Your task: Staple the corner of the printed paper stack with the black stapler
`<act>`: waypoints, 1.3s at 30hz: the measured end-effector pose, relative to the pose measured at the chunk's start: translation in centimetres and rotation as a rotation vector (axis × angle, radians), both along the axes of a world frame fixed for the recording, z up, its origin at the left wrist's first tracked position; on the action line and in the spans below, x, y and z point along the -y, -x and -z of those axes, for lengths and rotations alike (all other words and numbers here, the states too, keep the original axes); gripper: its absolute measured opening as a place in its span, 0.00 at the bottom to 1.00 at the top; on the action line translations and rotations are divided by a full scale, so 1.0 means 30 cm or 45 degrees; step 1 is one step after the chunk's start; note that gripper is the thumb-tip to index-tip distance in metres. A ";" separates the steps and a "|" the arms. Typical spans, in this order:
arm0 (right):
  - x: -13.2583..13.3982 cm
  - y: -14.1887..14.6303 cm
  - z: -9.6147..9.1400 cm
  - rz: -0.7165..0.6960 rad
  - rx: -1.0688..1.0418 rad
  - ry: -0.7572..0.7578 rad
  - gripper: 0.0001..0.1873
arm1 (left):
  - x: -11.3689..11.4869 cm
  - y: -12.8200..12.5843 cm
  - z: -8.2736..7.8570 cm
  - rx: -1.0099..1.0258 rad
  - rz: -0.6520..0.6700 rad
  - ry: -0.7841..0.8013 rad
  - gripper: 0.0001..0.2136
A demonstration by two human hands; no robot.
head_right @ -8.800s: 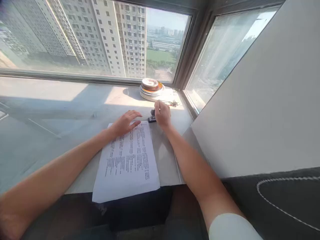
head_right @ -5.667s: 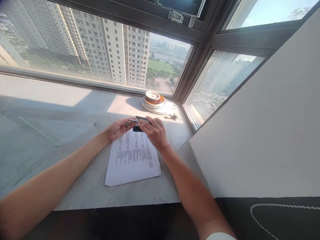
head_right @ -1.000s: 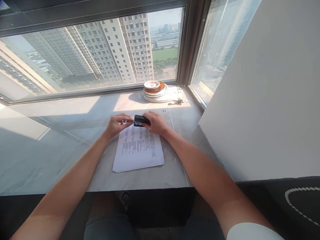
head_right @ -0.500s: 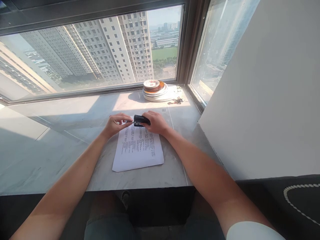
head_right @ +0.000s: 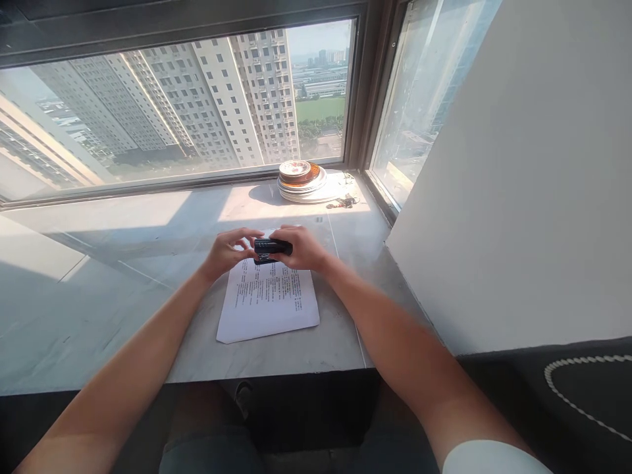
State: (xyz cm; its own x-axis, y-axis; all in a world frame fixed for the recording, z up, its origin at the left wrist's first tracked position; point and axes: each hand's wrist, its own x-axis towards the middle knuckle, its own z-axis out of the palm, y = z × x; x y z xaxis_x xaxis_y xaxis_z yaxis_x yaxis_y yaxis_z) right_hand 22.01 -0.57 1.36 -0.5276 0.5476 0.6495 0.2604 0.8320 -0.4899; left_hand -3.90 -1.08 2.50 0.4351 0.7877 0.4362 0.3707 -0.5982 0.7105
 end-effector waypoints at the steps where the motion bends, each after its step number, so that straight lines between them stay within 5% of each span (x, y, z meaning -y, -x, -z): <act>1: 0.010 0.011 -0.003 -0.020 0.010 -0.016 0.08 | 0.003 -0.006 -0.001 -0.012 0.017 0.000 0.20; 8: 0.032 0.032 0.004 0.018 0.044 -0.001 0.09 | -0.005 -0.005 0.004 0.002 0.024 0.028 0.18; 13: 0.007 0.024 0.022 0.325 -0.027 -0.031 0.12 | -0.060 0.008 0.037 0.174 -0.262 0.010 0.20; 17: -0.042 -0.030 0.032 0.728 -0.049 -0.029 0.11 | -0.105 0.016 0.084 -0.180 -0.519 -0.083 0.20; 23: -0.103 -0.134 0.042 1.061 -0.019 0.153 0.18 | -0.136 0.023 0.136 -0.606 -0.430 -0.041 0.19; 32: -0.092 -0.130 0.035 0.968 0.127 0.157 0.23 | -0.142 0.029 0.125 -0.344 -0.432 -0.076 0.03; 39: -0.071 -0.104 0.013 0.888 0.206 0.204 0.18 | -0.111 -0.005 0.121 -0.532 -0.400 -0.128 0.14</act>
State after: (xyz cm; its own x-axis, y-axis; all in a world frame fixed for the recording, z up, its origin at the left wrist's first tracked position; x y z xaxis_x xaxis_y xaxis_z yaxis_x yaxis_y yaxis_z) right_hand 25.12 1.57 0.96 -0.1041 0.8729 0.4767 0.7826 0.3677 -0.5024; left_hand -3.75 2.27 -1.12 0.3378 0.8712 0.3563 0.7820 -0.4704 0.4089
